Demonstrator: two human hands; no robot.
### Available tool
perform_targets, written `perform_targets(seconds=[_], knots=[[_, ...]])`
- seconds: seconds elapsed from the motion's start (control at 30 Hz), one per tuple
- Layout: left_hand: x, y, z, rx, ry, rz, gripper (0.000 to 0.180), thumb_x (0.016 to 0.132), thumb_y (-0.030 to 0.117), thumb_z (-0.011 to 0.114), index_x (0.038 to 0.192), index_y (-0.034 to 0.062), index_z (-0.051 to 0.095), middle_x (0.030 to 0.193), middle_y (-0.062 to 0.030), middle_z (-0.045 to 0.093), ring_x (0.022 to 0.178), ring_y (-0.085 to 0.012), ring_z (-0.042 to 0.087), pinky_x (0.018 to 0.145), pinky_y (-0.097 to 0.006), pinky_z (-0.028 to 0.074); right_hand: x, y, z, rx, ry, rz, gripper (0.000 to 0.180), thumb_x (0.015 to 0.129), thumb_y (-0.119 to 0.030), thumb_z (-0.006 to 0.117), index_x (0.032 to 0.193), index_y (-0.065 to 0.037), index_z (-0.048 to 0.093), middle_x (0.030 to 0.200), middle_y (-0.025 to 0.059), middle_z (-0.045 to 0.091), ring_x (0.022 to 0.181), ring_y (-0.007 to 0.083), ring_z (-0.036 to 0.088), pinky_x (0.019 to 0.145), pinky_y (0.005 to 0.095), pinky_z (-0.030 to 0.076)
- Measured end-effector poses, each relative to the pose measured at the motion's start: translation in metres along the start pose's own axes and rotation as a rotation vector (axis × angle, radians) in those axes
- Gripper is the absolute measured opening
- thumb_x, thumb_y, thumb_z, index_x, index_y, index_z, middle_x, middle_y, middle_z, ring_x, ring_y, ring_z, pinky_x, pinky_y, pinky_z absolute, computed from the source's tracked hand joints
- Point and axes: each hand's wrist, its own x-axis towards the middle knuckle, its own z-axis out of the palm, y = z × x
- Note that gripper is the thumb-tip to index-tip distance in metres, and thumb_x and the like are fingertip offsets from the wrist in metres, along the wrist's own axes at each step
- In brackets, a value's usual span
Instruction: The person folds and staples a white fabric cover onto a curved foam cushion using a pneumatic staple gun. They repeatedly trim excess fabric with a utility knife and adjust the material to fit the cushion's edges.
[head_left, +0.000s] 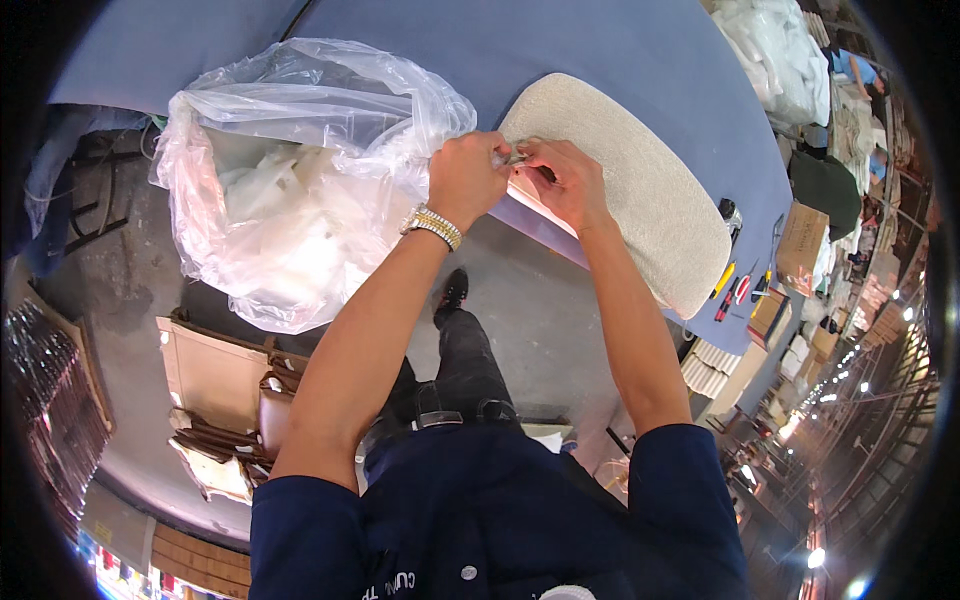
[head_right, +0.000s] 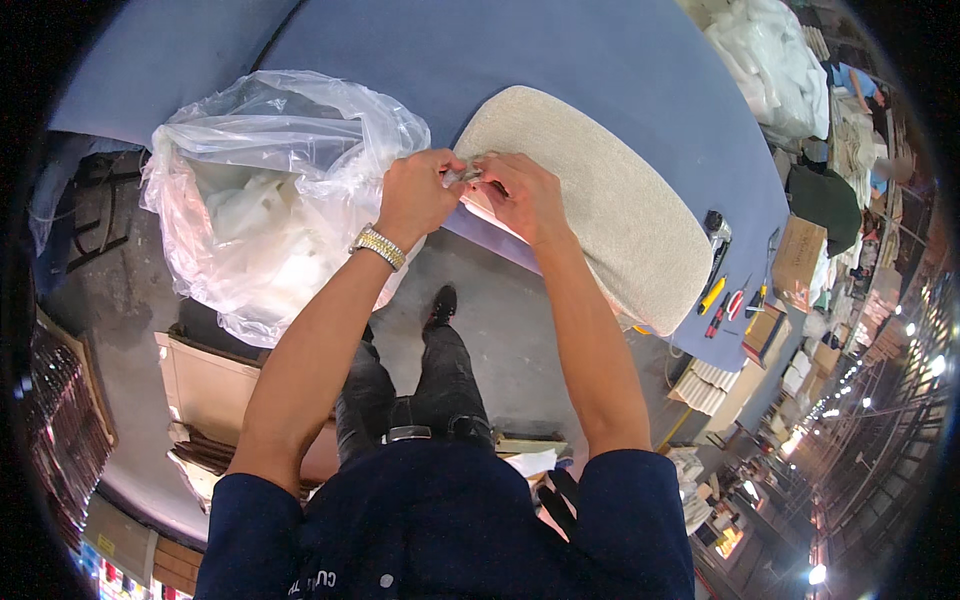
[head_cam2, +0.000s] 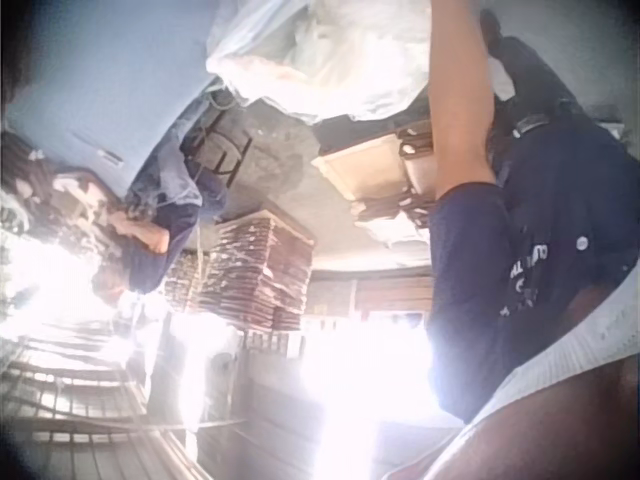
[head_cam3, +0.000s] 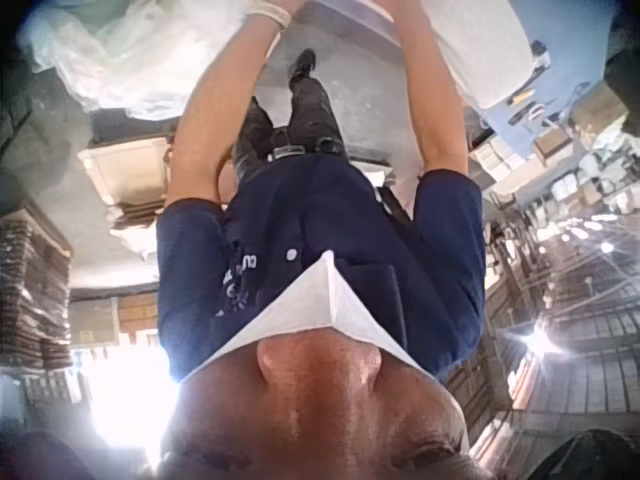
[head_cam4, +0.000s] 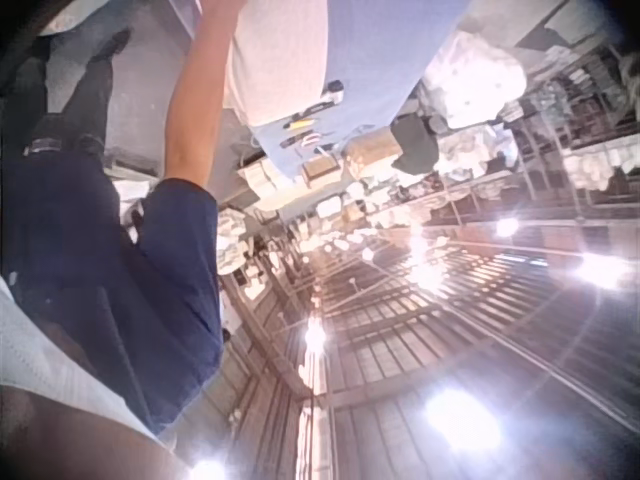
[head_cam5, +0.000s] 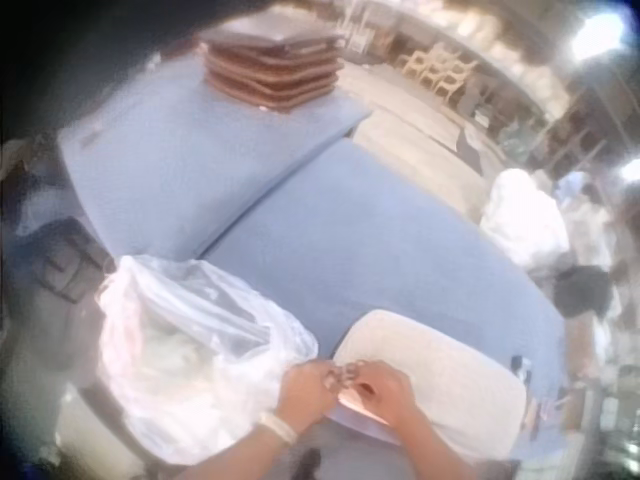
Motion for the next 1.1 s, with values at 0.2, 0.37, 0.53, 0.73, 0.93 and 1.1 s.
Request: perform_targets(seconds=[0.2,0.37,0.53,0.73,0.93,1.1], knots=[[-0.002,-0.004,-0.004,-0.075,0.01,-0.006,0.023,0.077,0.02,0.084,0.096,0.0091,0.077,0.09,-0.0122,0.074,0.081,-0.0318,0.072,0.074,-0.042,0.056,0.004,-0.008,-0.003,-0.018,-0.05,0.018,0.023,0.076,-0.007,0.082,0.09,-0.014,0.066,0.108,-0.0028,0.077,0.093,0.0215,0.072,0.072,0.035,0.059],[-0.002,-0.001,-0.004,-0.07,0.017,0.015,0.021,0.078,0.017,0.082,0.096,0.0089,0.076,0.096,-0.0137,0.074,0.086,-0.0341,0.072,0.076,-0.044,0.056,0.002,-0.006,-0.001,-0.03,-0.027,0.032,0.025,0.075,-0.007,0.083,0.092,-0.014,0.066,0.109,-0.0028,0.077,0.092,0.0223,0.072,0.072,0.0348,0.059],[-0.002,0.004,0.001,0.014,0.034,0.025,0.023,0.078,0.016,0.082,0.098,0.0074,0.075,0.098,-0.0136,0.074,0.088,-0.0334,0.072,0.077,-0.043,0.056,0.0,-0.005,-0.001,0.007,-0.034,0.105,0.02,0.078,-0.01,0.081,0.092,-0.014,0.067,0.103,-0.0021,0.076,0.091,0.0224,0.071,0.074,0.0367,0.058],[0.004,0.001,-0.003,0.033,-0.05,0.008,0.029,0.078,0.02,0.084,0.1,0.0046,0.075,0.098,-0.0124,0.077,0.087,-0.0275,0.073,0.079,-0.039,0.056,-0.002,-0.006,0.002,0.082,-0.016,0.223,0.015,0.08,-0.013,0.078,0.092,-0.014,0.07,0.095,-0.0013,0.074,0.091,0.0237,0.069,0.073,0.0385,0.056],[0.011,0.0,-0.01,0.097,-0.152,0.048,0.033,0.078,0.023,0.086,0.102,0.0037,0.075,0.099,-0.0125,0.078,0.087,-0.0253,0.075,0.08,-0.036,0.058,-0.001,-0.01,0.0,0.057,-0.031,0.258,0.015,0.08,-0.012,0.078,0.094,-0.013,0.073,0.094,-0.001,0.074,0.088,0.0231,0.069,0.073,0.038,0.055],[0.014,0.0,-0.016,0.132,-0.192,0.088,0.035,0.08,0.025,0.085,0.105,0.003,0.075,0.099,-0.013,0.078,0.088,-0.0255,0.075,0.08,-0.035,0.058,-0.003,-0.005,0.006,0.068,-0.028,0.235,0.01,0.082,-0.013,0.075,0.091,-0.013,0.072,0.095,-0.0015,0.074,0.09,0.0238,0.069,0.074,0.0386,0.055]])
